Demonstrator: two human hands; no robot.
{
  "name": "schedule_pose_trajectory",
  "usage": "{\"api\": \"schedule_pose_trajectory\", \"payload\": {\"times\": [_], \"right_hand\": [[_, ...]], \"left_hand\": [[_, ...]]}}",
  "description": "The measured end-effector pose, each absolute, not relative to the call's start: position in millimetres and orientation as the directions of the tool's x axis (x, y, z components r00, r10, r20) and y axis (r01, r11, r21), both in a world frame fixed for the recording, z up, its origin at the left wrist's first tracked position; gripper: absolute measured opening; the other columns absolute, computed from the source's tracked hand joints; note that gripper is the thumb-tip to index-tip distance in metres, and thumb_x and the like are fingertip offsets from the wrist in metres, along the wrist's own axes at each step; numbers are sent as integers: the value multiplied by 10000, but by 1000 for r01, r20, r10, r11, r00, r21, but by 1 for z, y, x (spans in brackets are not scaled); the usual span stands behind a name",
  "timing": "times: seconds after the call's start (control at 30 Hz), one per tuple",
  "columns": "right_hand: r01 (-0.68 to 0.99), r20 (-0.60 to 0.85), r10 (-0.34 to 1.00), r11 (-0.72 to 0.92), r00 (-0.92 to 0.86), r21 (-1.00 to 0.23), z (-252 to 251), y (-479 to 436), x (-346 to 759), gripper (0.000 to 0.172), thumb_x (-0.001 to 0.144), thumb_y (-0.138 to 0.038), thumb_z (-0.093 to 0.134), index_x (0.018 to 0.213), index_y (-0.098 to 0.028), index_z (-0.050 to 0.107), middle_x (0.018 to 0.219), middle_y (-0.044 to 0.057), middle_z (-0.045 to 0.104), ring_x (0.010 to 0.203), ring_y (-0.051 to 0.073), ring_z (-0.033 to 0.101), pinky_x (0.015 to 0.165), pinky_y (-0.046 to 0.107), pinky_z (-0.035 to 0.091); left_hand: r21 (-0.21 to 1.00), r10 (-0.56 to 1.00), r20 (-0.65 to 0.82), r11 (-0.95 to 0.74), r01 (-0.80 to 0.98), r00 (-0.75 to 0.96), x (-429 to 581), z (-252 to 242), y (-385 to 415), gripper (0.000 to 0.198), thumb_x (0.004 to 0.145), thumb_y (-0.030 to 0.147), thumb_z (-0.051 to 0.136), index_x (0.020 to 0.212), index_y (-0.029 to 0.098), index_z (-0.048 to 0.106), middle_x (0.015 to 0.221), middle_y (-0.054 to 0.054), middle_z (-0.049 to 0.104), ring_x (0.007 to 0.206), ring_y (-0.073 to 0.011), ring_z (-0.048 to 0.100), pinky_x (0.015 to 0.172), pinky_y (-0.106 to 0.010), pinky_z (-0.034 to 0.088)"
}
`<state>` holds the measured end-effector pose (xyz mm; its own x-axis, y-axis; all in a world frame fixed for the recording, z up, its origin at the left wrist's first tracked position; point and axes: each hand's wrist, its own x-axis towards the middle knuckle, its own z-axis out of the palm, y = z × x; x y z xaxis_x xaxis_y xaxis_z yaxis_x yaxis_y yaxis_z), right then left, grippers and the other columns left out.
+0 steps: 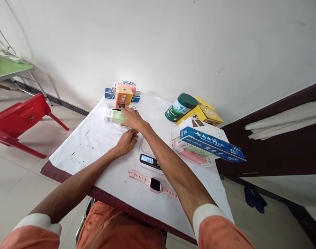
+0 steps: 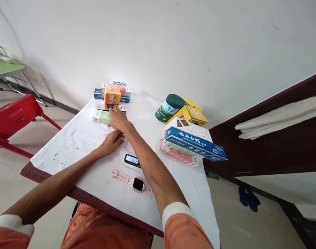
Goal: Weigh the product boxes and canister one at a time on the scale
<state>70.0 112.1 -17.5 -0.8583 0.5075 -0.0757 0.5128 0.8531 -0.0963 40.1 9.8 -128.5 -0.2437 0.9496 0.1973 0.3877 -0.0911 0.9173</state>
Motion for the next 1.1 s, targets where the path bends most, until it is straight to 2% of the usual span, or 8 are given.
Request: {"api": "schedule_pose_trajectory", "payload": {"times": [0.13, 0.27, 0.37, 0.5, 0.63, 0.8, 1.0, 1.1], "right_hand": [[515, -83, 510, 855, -856, -66, -23, 115, 61, 592, 913, -163, 763, 1456, -76, 543, 1514, 228, 621, 1367, 329, 588, 1087, 485, 532], [507, -34, 506, 862, -862, -29, -7, 109, 70, 505, 946, -176, 729, 1422, -102, 579, 1499, 187, 625, 1392, 328, 539, 1123, 498, 491], [548, 53, 548, 837, -835, -10, 10, 101, 92, 524, 956, -224, 743, 1441, -114, 578, 1505, 194, 606, 1411, 364, 506, 1133, 550, 474], [604, 177, 607, 793, -774, -81, 20, 92, 147, 500, 947, -297, 765, 1407, -172, 615, 1418, 177, 651, 1335, 376, 565, 1056, 550, 528], [633, 220, 658, 753, -721, -177, 7, 85, 213, 449, 942, -306, 756, 1364, -209, 638, 1325, 154, 692, 1282, 371, 607, 1046, 548, 543], [697, 226, 741, 671, -632, -252, -12, 72, 268, 455, 875, -290, 811, 1302, -210, 675, 1263, 143, 707, 1248, 368, 634, 1072, 533, 540], [711, 174, 763, 644, -622, -281, -35, 64, 277, 442, 962, -413, 720, 1355, -217, 674, 1289, 159, 711, 1255, 376, 647, 1041, 560, 566], [713, 158, 769, 636, -620, -295, -44, 64, 276, 479, 974, -418, 707, 1404, -212, 660, 1316, 168, 710, 1283, 382, 650, 1072, 585, 564]], "left_hand": [[899, 952, 209, -97, 428, -222, 40, -127, 10, 280, 842, 52, 498, 1058, 188, 613, 973, -81, 751, 868, -217, 736, 903, -386, 623], [889, 954, 208, -92, 449, -214, 39, -129, 9, 293, 855, 60, 509, 1098, 177, 624, 1014, -92, 755, 893, -217, 742, 919, -387, 625], [885, 957, 211, -100, 454, -201, 39, -128, 9, 308, 879, 81, 506, 1142, 163, 643, 1033, -102, 755, 894, -217, 745, 906, -385, 628], [881, 957, 214, -101, 462, -198, 38, -127, 8, 327, 892, 101, 508, 1179, 161, 652, 1052, -96, 757, 889, -207, 743, 895, -381, 632], [907, 962, 159, -54, 418, -221, 38, -125, 8, 297, 890, 98, 501, 1139, 172, 646, 1067, -79, 758, 831, -174, 740, 814, -328, 635], [952, 966, 113, -39, 303, -232, 33, -122, 9, 296, 855, 86, 482, 1084, 183, 643, 1002, -43, 753, 760, -130, 720, 748, -279, 633], [973, 964, 95, -37, 229, -249, 31, -119, 9, 312, 857, 93, 490, 1113, 166, 653, 949, -34, 733, 715, -116, 697, 766, -296, 631], [978, 963, 72, -17, 208, -260, 32, -117, 9, 318, 853, 80, 490, 1113, 166, 653, 953, -32, 729, 724, -117, 698, 780, -305, 625]]}}
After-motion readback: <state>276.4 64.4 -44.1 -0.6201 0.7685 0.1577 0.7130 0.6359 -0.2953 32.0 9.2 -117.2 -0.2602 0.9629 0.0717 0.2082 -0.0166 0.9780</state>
